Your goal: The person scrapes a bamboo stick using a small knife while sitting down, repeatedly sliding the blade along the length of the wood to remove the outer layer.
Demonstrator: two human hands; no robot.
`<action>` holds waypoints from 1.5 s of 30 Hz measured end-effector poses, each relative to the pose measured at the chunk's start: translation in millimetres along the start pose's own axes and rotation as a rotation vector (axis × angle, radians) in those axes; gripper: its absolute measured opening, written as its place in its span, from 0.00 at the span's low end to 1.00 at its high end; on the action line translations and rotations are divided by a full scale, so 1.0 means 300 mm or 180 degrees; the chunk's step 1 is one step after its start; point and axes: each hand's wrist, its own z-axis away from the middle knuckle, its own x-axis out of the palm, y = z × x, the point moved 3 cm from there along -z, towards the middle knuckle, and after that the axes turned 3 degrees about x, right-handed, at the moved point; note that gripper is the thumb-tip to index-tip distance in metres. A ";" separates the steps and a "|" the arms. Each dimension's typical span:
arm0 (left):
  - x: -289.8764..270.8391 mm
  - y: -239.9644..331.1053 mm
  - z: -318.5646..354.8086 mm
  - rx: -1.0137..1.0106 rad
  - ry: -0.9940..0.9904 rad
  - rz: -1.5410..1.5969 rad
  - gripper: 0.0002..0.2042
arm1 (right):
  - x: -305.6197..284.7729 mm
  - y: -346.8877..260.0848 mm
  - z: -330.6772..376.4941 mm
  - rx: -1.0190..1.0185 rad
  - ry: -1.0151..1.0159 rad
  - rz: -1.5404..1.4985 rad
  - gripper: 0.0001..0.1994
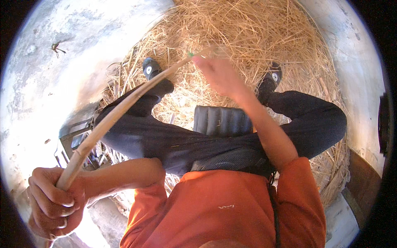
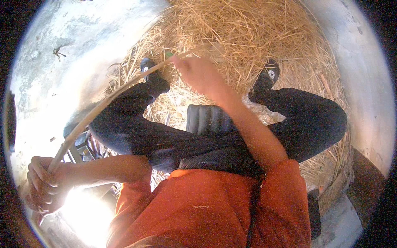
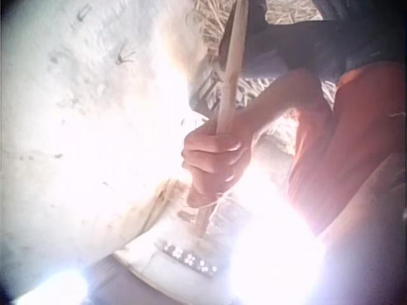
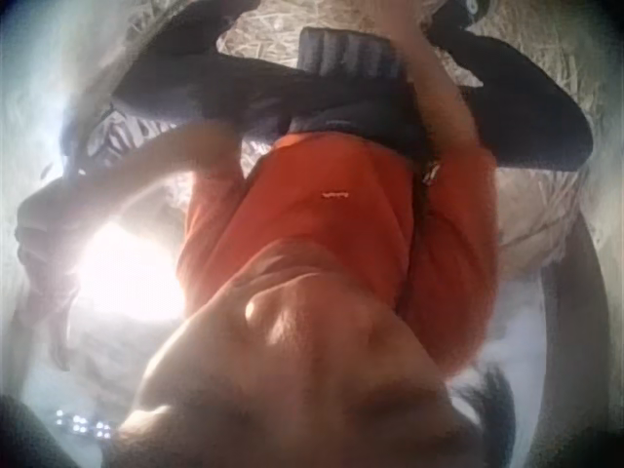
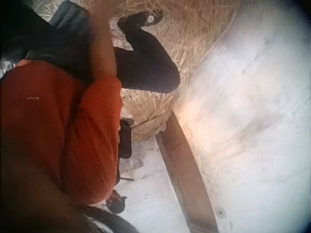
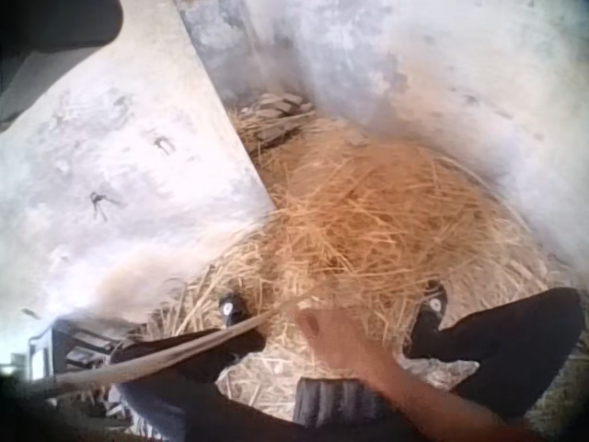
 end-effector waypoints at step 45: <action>-0.021 0.020 -0.001 0.0228 0.0763 -0.2649 0.18 | 0.056 0.116 0.104 0.0683 -0.0709 -0.3104 0.18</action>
